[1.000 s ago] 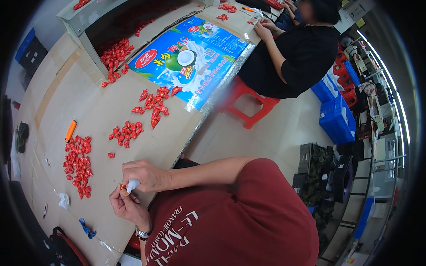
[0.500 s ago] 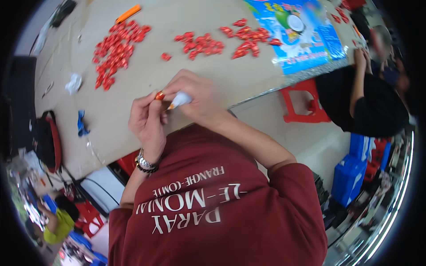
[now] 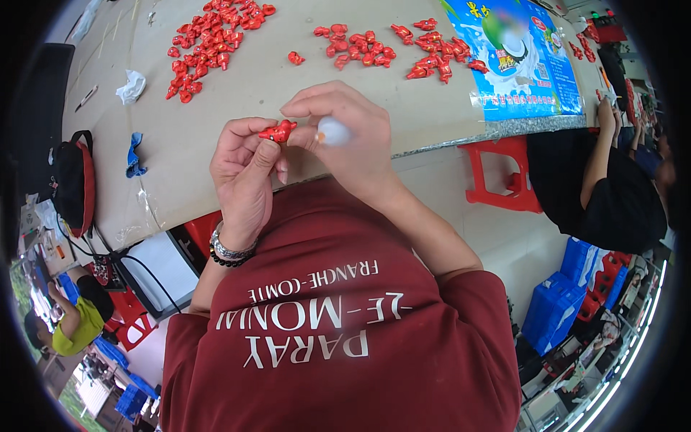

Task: The person repeatedly picks up small red wrapped candies from a table, uses a small white squeeze bottle to apply a substance into the candy, and places the filled candy back on the table. The process is repeated continuously throughout the clip.

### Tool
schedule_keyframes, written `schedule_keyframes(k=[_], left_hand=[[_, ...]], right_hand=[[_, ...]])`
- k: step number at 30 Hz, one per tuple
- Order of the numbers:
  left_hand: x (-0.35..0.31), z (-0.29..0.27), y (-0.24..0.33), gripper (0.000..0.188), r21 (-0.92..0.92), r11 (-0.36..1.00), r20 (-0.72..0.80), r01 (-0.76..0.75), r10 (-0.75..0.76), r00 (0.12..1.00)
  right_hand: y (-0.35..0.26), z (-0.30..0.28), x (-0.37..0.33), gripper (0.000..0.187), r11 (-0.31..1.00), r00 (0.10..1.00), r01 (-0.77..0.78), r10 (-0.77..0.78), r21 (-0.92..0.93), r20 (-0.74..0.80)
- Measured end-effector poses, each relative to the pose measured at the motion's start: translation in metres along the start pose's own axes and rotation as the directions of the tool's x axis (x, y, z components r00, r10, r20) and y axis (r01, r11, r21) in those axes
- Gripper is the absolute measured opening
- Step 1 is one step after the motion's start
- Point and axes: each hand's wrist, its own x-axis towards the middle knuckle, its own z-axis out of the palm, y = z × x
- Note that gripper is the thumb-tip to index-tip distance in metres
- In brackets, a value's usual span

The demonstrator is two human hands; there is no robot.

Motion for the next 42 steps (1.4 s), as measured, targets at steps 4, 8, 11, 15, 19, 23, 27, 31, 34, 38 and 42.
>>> schedule_keyframes(k=[4, 8, 11, 15, 19, 23, 27, 31, 34, 38, 42], left_hand=[[-0.001, 0.002, 0.001, 0.018, 0.125, 0.989, 0.034, -0.079, 0.075, 0.997], [-0.002, 0.001, 0.001, 0.015, 0.249, 0.957, 0.088, -0.149, 0.131, 0.987], [-0.003, 0.001, 0.000, 0.012, 0.285, 0.938, 0.108, -0.196, 0.172, 0.979], [-0.004, -0.001, -0.002, 0.012, 0.289, 0.931, 0.110, -0.222, 0.198, 0.974], [-0.004, -0.002, -0.003, 0.012, 0.299, 0.928, 0.103, -0.221, 0.199, 0.975], [-0.001, 0.002, -0.003, 0.016, 0.345, 0.924, 0.081, -0.164, 0.144, 0.986], [0.002, 0.007, 0.004, 0.033, 0.290, 0.954, 0.058, -0.080, 0.066, 0.996], [0.008, 0.008, 0.010, 0.046, 0.365, 0.928, 0.010, -0.079, 0.081, 0.997], [0.011, -0.019, 0.020, 0.037, 0.711, 0.693, -0.001, -0.118, 0.169, 0.986], [0.025, -0.056, 0.033, 0.025, 0.940, 0.328, -0.026, -0.096, 0.349, 0.937], [0.039, -0.080, 0.047, 0.026, 0.979, 0.199, -0.116, 0.038, 0.397, 0.910]], right_hand=[[-0.002, -0.008, -0.003, 0.021, 0.993, 0.991, -0.115, 0.114, 0.007, 0.070], [-0.002, -0.010, -0.004, 0.020, 0.990, 0.988, -0.137, 0.133, 0.045, 0.084], [0.000, -0.010, -0.006, 0.018, 0.989, 0.989, -0.131, 0.125, 0.068, 0.074], [-0.001, -0.007, -0.008, 0.018, 0.990, 0.989, -0.136, 0.133, 0.046, 0.065], [0.001, -0.006, -0.009, 0.017, 0.990, 0.989, -0.137, 0.135, 0.039, 0.058], [0.000, -0.010, -0.008, 0.014, 0.982, 0.983, -0.177, 0.174, 0.062, 0.056], [-0.005, -0.017, 0.001, 0.012, 0.946, 0.955, -0.288, 0.273, 0.145, 0.118], [0.004, -0.044, 0.009, 0.012, 0.971, 0.968, -0.221, 0.230, 0.088, -0.105], [0.019, -0.100, 0.020, 0.014, 0.958, 0.869, -0.274, 0.285, 0.088, -0.404], [0.056, -0.190, 0.026, 0.016, 0.884, 0.759, -0.399, 0.170, -0.243, -0.628], [0.083, -0.240, 0.023, 0.015, 0.731, 0.764, -0.507, 0.137, -0.457, -0.630]])
